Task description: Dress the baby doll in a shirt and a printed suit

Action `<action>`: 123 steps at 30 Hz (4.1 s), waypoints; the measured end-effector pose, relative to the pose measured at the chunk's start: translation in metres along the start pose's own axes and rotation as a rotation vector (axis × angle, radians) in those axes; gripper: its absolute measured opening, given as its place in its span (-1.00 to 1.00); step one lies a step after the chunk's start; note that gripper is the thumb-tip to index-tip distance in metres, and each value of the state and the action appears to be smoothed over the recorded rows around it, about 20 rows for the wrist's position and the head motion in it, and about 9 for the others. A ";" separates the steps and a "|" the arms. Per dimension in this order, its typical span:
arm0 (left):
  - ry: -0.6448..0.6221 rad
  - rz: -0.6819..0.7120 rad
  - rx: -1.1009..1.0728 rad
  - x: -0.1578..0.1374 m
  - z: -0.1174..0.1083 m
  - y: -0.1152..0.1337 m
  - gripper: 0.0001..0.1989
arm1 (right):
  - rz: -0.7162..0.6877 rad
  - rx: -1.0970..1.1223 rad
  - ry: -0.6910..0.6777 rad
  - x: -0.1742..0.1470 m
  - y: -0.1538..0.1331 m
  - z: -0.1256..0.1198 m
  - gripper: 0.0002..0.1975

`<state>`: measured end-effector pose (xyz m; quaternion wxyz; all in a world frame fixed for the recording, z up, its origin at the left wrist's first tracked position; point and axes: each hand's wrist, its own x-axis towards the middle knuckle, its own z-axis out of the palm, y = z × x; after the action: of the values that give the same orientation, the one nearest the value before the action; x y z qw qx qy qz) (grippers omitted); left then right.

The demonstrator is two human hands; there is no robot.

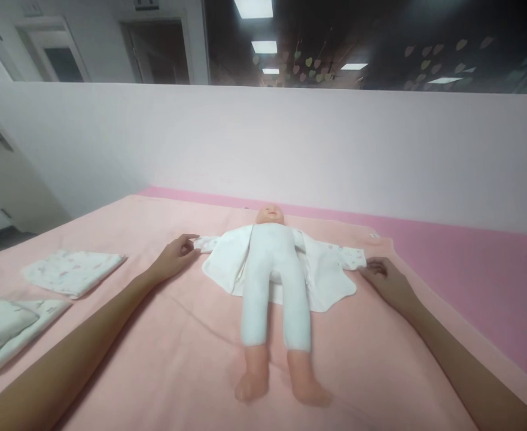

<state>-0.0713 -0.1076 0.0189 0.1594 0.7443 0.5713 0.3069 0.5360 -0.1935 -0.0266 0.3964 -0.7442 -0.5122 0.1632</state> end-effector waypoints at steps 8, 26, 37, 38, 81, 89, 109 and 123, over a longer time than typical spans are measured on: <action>-0.002 0.002 0.021 0.004 0.001 -0.008 -0.41 | -0.060 0.088 0.015 0.006 0.010 0.006 -0.43; -0.013 0.064 0.098 0.011 0.004 -0.021 -0.37 | -0.030 -0.063 -0.007 -0.002 -0.004 -0.001 -0.55; -0.022 0.082 0.110 0.011 0.005 -0.022 -0.38 | -0.144 0.016 0.064 0.001 0.000 0.001 -0.51; -0.024 0.086 0.111 0.011 0.005 -0.022 -0.39 | -0.146 0.021 0.074 0.001 0.000 0.001 -0.50; -0.032 0.089 0.185 0.011 0.003 -0.018 -0.33 | -0.232 0.002 0.012 -0.002 -0.002 0.006 -0.43; -0.033 0.114 0.191 0.012 0.004 -0.020 -0.38 | -0.097 0.156 -0.070 -0.008 -0.012 -0.001 -0.37; -0.024 0.123 0.183 0.012 0.003 -0.018 -0.35 | -0.096 0.086 -0.030 -0.001 0.000 0.000 -0.59; -0.032 0.111 0.198 0.013 0.005 -0.023 -0.38 | -0.153 -0.103 -0.025 0.003 0.000 -0.002 -0.61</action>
<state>-0.0828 -0.0877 0.0053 0.0770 0.7917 0.5542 0.2454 0.5383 -0.1919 -0.0249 0.3626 -0.7201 -0.5802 0.1154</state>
